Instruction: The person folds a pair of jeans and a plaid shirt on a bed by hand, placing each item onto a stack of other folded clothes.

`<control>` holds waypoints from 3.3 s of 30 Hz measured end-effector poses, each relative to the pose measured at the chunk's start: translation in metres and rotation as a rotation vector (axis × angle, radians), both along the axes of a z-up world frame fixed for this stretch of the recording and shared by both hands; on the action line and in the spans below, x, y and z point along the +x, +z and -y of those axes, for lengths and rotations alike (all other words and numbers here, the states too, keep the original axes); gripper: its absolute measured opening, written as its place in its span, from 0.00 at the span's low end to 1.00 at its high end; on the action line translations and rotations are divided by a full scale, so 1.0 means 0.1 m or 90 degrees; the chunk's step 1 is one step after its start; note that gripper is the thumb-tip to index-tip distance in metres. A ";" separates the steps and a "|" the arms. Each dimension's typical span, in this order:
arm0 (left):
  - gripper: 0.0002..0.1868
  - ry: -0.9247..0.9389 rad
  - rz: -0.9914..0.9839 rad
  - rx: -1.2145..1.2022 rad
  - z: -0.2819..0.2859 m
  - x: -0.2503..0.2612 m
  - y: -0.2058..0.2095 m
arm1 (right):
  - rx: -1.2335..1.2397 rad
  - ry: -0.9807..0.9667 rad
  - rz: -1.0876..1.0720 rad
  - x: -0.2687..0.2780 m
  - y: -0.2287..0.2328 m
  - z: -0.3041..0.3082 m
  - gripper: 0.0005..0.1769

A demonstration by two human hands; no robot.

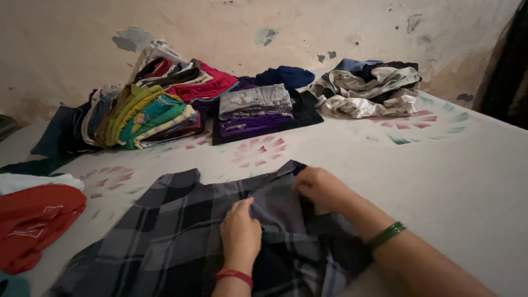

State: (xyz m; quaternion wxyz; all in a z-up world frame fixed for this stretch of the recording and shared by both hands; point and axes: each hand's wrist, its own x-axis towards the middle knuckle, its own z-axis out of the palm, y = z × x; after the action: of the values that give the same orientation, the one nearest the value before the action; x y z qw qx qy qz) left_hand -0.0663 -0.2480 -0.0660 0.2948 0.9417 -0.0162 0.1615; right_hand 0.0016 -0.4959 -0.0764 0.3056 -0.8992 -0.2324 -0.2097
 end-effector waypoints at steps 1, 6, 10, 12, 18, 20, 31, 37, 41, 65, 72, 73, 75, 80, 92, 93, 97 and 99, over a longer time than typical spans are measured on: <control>0.24 0.001 0.000 0.000 -0.01 -0.03 0.00 | -0.080 0.091 0.035 -0.03 0.01 -0.03 0.13; 0.31 -0.053 0.067 -0.128 -0.02 -0.03 0.00 | -0.170 0.091 -0.064 -0.16 0.06 -0.13 0.24; 0.32 -0.051 0.023 -0.191 -0.02 0.03 -0.06 | -0.111 0.042 -0.099 -0.03 -0.05 -0.09 0.25; 0.32 -0.066 0.139 -0.292 -0.02 0.08 -0.07 | -0.097 -0.013 -0.085 0.09 -0.15 -0.07 0.24; 0.32 -0.040 0.132 -0.417 -0.07 0.08 -0.05 | -0.128 0.013 -0.085 0.10 -0.16 -0.02 0.24; 0.32 -0.042 0.147 -0.379 -0.07 0.07 0.00 | -0.133 0.068 -0.074 0.01 -0.06 -0.04 0.24; 0.32 -0.074 0.025 -0.325 0.02 0.00 0.08 | -0.248 -0.058 -0.210 -0.37 0.36 -0.34 0.28; 0.32 -0.150 0.132 -0.336 0.01 0.07 -0.02 | -0.109 0.039 -0.147 -0.47 0.45 0.21 0.24; 0.33 -0.229 0.077 -0.401 0.02 0.01 0.04 | -0.077 0.006 -0.251 -0.55 0.40 0.72 0.19; 0.36 -0.238 -0.058 -0.442 0.08 -0.14 0.16 | -0.111 -0.311 -0.081 -0.81 0.27 0.56 0.20; 0.32 -0.304 0.000 -0.452 0.08 0.05 -0.10 | -0.132 0.025 -0.047 -0.65 0.07 0.05 0.28; 0.32 -0.302 -0.001 -0.452 0.07 0.07 -0.12 | -0.224 -0.038 -0.072 -0.58 -0.01 0.07 0.31; 0.37 -0.357 0.067 -0.514 0.09 0.10 -0.15 | -0.232 -0.123 -0.069 -0.50 -0.14 0.24 0.34; 0.37 -0.338 -0.193 -0.803 0.17 0.11 -0.08 | -0.302 -0.227 -0.046 -0.34 -0.35 0.38 0.39; 0.32 -0.421 -0.137 -0.741 0.36 -0.17 0.00 | 0.099 -0.232 -0.006 -1.06 -0.10 0.65 0.17; 0.26 -0.339 -0.043 -0.632 0.31 -0.22 0.01 | 0.060 -0.234 0.014 -1.24 -0.06 0.58 0.15; 0.17 -0.266 0.017 -0.226 0.08 -0.73 -0.02 | -0.155 -0.260 -0.071 -1.79 0.09 0.21 0.18; 0.15 -0.310 0.087 -0.122 -0.02 -0.98 0.01 | -0.129 -0.237 -0.052 -1.94 0.18 0.17 0.19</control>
State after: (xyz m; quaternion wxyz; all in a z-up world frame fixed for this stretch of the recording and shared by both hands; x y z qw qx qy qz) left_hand -0.1643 -0.2459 -0.0647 0.4113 0.8646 -0.2467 0.1498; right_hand -0.1924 -0.5124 -0.0580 0.1790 -0.9604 -0.0696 -0.2019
